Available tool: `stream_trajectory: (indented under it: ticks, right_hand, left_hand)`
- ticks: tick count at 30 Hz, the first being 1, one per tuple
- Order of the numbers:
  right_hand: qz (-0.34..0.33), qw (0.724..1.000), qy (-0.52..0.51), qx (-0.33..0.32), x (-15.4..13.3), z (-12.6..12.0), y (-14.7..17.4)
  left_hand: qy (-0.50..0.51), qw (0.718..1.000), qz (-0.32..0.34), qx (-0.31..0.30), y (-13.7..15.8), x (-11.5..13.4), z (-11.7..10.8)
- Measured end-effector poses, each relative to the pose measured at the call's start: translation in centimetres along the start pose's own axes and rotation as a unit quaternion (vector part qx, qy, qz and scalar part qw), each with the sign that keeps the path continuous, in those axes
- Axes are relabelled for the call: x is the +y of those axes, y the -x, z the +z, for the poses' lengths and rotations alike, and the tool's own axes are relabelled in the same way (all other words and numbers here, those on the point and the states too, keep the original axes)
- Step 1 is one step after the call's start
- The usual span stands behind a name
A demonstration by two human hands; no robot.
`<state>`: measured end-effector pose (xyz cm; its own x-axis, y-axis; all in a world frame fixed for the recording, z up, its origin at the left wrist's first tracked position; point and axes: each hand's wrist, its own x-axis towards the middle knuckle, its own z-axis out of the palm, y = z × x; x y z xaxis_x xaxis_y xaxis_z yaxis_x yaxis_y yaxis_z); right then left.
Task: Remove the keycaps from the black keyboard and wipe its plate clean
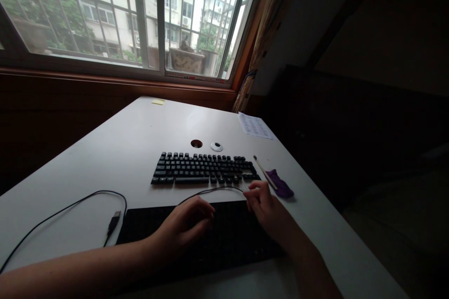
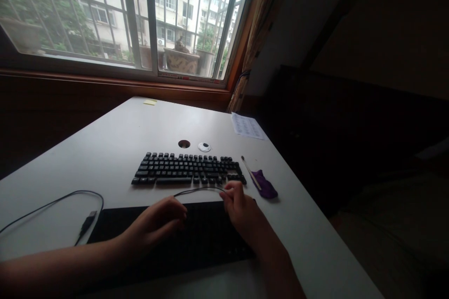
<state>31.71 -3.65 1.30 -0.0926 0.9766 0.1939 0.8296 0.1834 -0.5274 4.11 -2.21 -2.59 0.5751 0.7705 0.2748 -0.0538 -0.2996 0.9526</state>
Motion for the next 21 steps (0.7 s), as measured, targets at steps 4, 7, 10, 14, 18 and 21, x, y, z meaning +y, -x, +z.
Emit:
stream_trajectory:
  ticks: [4, 7, 10, 14, 18, 21]
  right_hand:
    - [0.05, 0.99, -0.021, -0.128, -3.1, 0.7, 2.5]
    - [0.04, 0.979, -0.041, -0.196, -4.5, 1.4, 3.8]
    - [0.057, 0.971, -0.073, -0.219, -5.1, 2.0, 4.4]
    - [0.087, 0.961, -0.111, -0.239, -5.5, 2.2, 4.8]
    - [0.101, 0.951, -0.146, -0.253, -5.9, 2.1, 5.0]
    - [0.105, 0.947, -0.165, -0.255, -6.0, 2.2, 5.1]
  left_hand:
    - [-0.025, 0.999, 0.028, 0.003, 0.0, 0.1, 0.0]
    - [-0.072, 0.994, 0.074, -0.022, -0.1, -0.1, -0.1]
    - [-0.093, 0.989, 0.107, -0.042, -0.1, -0.7, 0.0]
    - [-0.112, 0.985, 0.121, -0.042, 0.1, -1.2, 0.3]
    - [-0.122, 0.985, 0.119, -0.035, 0.1, -1.0, 0.3]
    - [-0.114, 0.985, 0.117, -0.05, 0.1, -0.9, 0.2]
